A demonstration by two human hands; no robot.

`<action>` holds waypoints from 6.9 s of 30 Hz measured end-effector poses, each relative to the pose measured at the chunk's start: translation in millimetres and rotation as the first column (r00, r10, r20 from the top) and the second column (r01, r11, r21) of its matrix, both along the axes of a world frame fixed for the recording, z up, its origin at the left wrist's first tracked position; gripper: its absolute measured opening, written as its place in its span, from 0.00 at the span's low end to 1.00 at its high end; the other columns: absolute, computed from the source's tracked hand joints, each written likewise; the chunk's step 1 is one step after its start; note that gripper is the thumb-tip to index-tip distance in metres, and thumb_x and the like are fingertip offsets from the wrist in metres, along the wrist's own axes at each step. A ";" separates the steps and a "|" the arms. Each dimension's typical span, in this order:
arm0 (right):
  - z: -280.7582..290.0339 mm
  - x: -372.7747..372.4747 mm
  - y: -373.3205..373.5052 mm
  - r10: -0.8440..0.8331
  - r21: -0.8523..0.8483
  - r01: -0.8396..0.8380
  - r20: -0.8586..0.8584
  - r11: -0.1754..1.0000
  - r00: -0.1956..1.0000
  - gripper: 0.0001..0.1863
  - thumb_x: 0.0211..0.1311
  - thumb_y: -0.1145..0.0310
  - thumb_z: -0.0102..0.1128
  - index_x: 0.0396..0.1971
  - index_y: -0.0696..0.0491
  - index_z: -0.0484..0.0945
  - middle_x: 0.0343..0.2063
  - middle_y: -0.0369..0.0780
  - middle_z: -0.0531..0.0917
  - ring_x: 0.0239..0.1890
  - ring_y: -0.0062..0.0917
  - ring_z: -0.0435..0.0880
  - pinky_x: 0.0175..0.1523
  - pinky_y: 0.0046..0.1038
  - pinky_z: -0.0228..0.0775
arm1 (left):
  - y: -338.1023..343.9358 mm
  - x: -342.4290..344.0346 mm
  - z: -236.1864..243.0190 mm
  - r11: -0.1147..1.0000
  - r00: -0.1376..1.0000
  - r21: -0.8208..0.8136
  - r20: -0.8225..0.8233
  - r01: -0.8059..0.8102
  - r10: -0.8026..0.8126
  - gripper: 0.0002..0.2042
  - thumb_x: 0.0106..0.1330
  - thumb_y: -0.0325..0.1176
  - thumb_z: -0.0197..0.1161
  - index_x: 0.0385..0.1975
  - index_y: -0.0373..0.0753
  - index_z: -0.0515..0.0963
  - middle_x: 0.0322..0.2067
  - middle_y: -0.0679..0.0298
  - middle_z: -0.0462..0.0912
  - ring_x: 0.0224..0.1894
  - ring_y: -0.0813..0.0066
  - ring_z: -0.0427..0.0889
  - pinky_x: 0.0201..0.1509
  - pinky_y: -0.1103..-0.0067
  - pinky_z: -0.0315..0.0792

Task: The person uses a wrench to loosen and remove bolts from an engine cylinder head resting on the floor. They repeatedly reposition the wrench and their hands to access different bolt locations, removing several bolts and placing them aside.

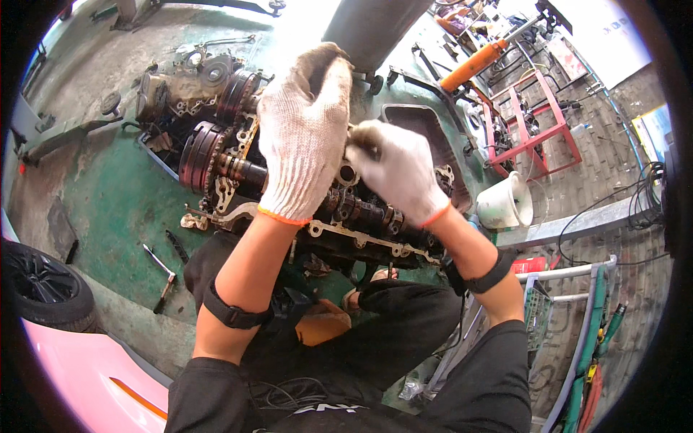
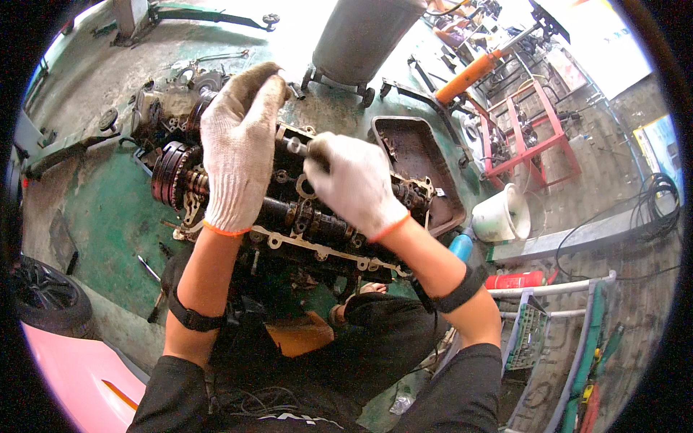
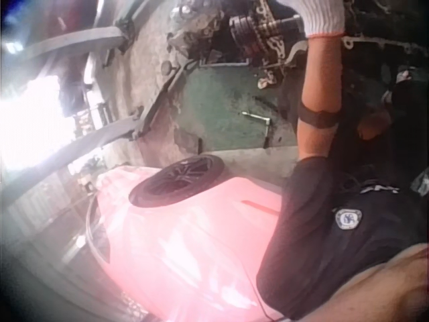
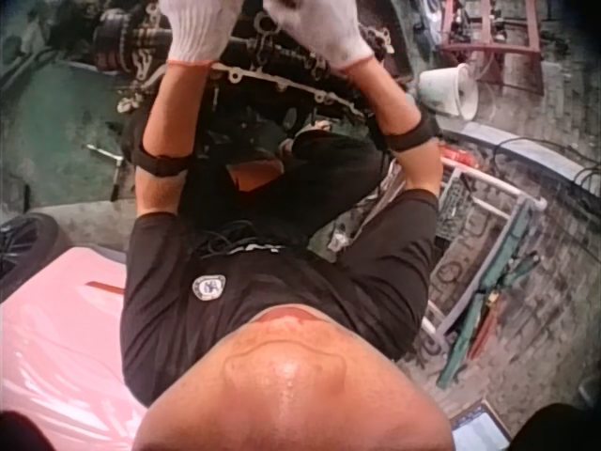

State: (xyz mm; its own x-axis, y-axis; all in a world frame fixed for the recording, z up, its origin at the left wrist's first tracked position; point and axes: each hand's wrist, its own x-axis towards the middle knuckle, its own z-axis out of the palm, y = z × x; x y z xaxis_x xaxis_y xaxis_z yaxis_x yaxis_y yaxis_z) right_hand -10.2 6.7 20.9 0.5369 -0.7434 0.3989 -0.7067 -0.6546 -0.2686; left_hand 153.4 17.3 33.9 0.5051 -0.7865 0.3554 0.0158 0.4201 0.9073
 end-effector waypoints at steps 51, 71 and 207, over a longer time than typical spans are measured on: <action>3.1 -18.6 23.8 0.202 -0.106 -0.255 -0.358 0.961 0.911 0.14 0.55 0.73 0.65 0.43 0.54 0.79 0.31 0.42 0.82 0.34 0.37 0.83 0.41 0.37 0.78 | 5.0 5.8 4.9 0.978 0.966 0.049 -0.176 0.200 -0.189 0.14 0.73 0.29 0.63 0.54 0.29 0.81 0.43 0.58 0.88 0.46 0.74 0.85 0.55 0.80 0.77; -47.2 -159.2 7.9 -0.655 0.583 -0.426 0.755 0.692 -0.031 0.23 0.79 0.52 0.51 0.39 0.59 0.82 0.36 0.49 0.86 0.38 0.37 0.84 0.45 0.34 0.78 | 8.9 -9.2 -5.6 0.921 0.877 0.209 0.293 0.329 -0.380 0.19 0.71 0.41 0.60 0.49 0.30 0.83 0.37 0.51 0.89 0.41 0.66 0.88 0.50 0.74 0.78; -41.0 -112.0 88.4 -0.702 0.694 -0.197 0.711 0.693 0.033 0.14 0.74 0.70 0.55 0.54 0.59 0.75 0.44 0.52 0.86 0.41 0.39 0.88 0.41 0.32 0.83 | 16.9 -25.0 -4.6 0.965 0.932 0.101 0.252 0.242 -0.260 0.16 0.74 0.38 0.62 0.47 0.31 0.85 0.34 0.62 0.90 0.37 0.82 0.84 0.46 0.82 0.75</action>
State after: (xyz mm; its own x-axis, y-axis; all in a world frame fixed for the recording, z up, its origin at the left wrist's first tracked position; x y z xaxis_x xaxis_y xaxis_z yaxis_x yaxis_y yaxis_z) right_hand -122.2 95.1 -20.1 -0.2269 -0.9572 -0.1797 0.3687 0.0864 -0.9255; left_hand 128.4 34.2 29.3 0.1849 -0.9020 0.3901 -0.1282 0.3714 0.9196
